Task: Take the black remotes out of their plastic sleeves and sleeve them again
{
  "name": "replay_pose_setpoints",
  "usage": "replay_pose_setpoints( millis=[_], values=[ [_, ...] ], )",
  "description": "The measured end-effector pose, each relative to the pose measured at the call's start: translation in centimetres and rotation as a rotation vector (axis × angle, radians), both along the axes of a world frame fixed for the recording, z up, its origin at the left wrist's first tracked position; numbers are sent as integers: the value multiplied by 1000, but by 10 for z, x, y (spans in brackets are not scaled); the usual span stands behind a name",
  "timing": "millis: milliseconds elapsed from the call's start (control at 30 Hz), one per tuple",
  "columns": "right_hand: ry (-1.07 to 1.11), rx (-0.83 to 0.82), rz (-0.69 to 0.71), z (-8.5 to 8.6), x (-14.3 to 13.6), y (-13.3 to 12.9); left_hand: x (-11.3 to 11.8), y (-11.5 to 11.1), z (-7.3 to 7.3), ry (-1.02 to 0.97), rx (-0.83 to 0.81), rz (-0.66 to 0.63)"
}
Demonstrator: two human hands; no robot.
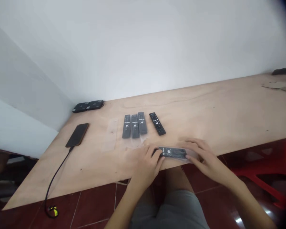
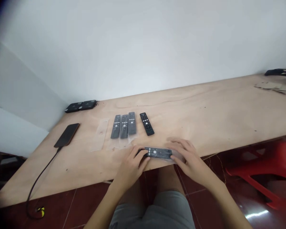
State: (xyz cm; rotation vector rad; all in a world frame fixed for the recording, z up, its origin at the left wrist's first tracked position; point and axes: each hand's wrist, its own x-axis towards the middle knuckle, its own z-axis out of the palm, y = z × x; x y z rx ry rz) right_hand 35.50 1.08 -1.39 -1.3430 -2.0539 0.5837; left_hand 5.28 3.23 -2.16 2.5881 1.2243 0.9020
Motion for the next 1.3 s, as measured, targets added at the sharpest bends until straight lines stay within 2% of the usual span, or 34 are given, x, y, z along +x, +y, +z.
replay_pose_setpoints(
  millis=[67, 133, 267, 400, 533, 633, 767, 967, 1100, 1300],
  values=[
    [11, -16, 120, 2, -3, -2, 0, 2, 1, -19, -10, -9],
    [28, -32, 168, 2, -5, -4, -5, 6, 3, -52, -2, 9],
    [14, 11, 98, -2, -2, -9, -28, 22, 6, -51, 54, 116],
    [26, 88, 76, -13, -3, -13, -53, 36, -2, 94, 14, 165],
    [154, 210, 8, -24, -18, -13, -58, 37, -10, 145, -19, 183],
    [228, 300, -93, -26, -39, -10, -54, 34, -9, 148, -23, 195],
    [328, 391, -299, -21, -73, 6, -52, 33, -6, 139, -40, 200],
    [387, 415, -465, -14, -116, 54, -53, 32, -6, 137, -66, 213],
    [269, 346, -451, -17, -137, 77, -53, 32, -7, 130, -70, 213],
    [48, 213, -333, -24, -158, 83, -53, 31, -9, 108, -61, 209]
  ],
)
